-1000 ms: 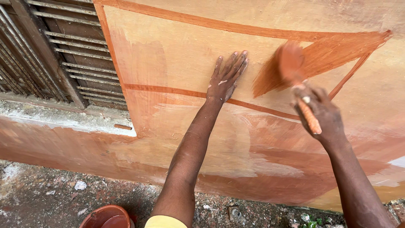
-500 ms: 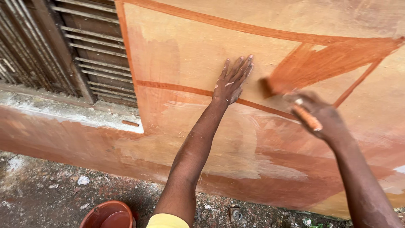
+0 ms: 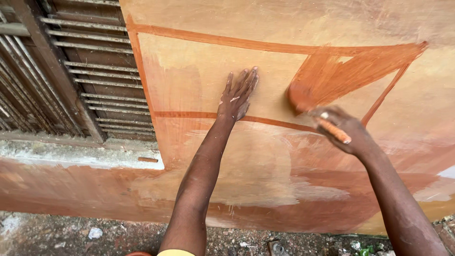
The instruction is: The person paints a section of an exterior wall with reddish-brown paint using a brush. They outline a rectangular area and then fill it in with horizontal strokes, occasionally dipping the brush into a bucket on the ground.
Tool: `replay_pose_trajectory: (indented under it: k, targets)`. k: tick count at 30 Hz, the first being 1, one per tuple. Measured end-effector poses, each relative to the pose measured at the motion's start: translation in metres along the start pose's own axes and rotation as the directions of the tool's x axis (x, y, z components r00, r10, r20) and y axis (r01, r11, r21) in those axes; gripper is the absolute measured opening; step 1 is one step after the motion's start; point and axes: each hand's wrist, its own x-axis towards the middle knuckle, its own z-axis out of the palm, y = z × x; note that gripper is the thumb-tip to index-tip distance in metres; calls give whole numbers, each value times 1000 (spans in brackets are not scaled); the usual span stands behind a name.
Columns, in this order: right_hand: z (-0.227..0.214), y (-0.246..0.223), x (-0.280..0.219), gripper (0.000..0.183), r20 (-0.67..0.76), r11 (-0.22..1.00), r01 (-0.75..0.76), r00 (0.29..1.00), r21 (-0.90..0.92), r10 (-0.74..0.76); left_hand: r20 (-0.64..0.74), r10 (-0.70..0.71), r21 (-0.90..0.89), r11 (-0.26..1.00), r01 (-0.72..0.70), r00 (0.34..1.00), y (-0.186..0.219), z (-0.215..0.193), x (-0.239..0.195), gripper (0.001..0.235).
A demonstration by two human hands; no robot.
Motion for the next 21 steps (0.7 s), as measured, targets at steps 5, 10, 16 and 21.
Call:
replay_pose_trajectory:
  k: [5, 10, 16, 21]
  targets:
    - [26, -9, 2, 42, 215, 998, -69, 974, 6, 66, 49, 26, -62, 998, -23, 998, -2, -9, 3, 92]
    - [12, -16, 10, 38, 47, 998, -36, 998, -43, 38, 69, 20, -50, 999, -16, 997, 2, -6, 2, 91]
    - [-32, -28, 3, 25, -447, 976, 35, 885, -215, -131, 27, 15, 5, 1000, -15, 1000, 9, 7, 4, 95]
    - [-31, -35, 6, 39, -441, 691, -20, 756, 723, 483, 13, -13, -124, 992, 15, 1000, 10, 19, 2, 101]
